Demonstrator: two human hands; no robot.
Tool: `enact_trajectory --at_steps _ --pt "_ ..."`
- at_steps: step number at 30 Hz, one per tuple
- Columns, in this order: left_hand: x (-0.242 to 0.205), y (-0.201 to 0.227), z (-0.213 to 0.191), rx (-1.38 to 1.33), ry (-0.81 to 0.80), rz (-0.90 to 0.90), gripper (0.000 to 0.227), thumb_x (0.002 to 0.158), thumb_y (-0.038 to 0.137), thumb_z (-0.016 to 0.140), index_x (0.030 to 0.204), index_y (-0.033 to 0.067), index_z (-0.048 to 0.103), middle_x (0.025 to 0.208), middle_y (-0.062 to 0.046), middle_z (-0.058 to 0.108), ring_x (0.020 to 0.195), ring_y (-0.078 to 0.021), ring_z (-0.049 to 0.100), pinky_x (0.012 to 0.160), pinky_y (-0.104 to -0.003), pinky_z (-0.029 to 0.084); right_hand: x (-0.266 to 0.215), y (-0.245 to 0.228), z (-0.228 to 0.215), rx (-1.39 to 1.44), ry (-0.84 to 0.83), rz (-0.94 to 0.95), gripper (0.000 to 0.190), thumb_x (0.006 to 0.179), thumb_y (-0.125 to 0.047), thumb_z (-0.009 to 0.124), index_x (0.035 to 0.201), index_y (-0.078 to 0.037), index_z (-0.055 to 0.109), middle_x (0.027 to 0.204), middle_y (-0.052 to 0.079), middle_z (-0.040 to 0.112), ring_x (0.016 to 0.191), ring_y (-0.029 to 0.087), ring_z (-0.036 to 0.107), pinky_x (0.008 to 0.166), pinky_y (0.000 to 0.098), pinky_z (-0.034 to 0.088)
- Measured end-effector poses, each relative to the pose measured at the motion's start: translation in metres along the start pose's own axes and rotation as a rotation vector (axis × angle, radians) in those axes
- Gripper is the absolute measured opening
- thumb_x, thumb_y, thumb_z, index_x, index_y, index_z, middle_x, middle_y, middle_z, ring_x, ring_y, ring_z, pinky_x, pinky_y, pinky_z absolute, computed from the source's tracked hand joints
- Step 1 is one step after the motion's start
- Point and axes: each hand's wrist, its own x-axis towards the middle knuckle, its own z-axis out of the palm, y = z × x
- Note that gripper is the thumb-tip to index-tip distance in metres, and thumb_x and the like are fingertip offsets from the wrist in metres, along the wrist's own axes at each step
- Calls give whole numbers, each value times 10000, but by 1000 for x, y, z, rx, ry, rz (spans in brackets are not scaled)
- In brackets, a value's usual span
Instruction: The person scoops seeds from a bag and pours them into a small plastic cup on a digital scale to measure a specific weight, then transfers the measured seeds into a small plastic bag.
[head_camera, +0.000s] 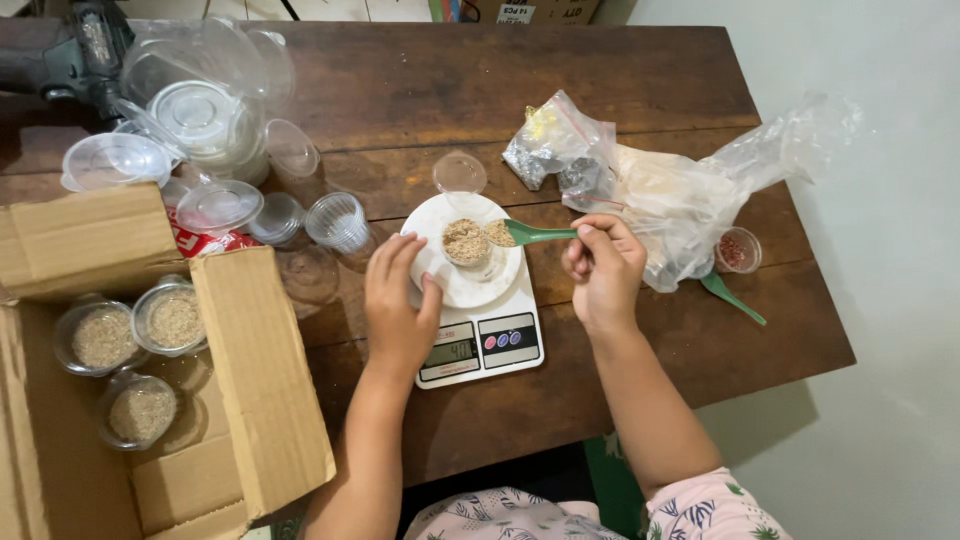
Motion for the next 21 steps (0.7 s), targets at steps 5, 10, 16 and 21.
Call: enact_trajectory --at_steps 5,10,16,21 --pt "-3 -6 5 9 -7 42 356 692 -41 533 1040 25 567 1049 -136 536 1041 -360 490 892 -458 384 1 10 11 -88 2 -4 65 759 6 502 799 28 549 432 105 430 333 75 324 309 163 260" --pt "-2 -8 5 -14 15 64 353 683 -37 528 1020 48 588 1034 -122 545 1010 -353 513 866 -454 405 -8 11 22 -341 -57 -159 83 785 22 503 816 -6 574 451 84 487 347 48 358 326 133 270" --pt "-2 -4 6 -16 23 74 344 681 -35 527 1001 59 608 1031 -120 552 1004 -349 518 858 -450 413 -20 7 24 -616 -222 -533 103 777 53 542 794 -17 615 478 81 555 389 96 439 382 186 364" --pt "-3 -1 6 -30 16 57 343 686 -51 515 1001 50 608 1032 -124 550 1015 -353 512 858 -453 410 -16 19 11 -733 -295 -732 82 773 16 577 788 -35 639 517 44 573 419 129 483 412 207 407"
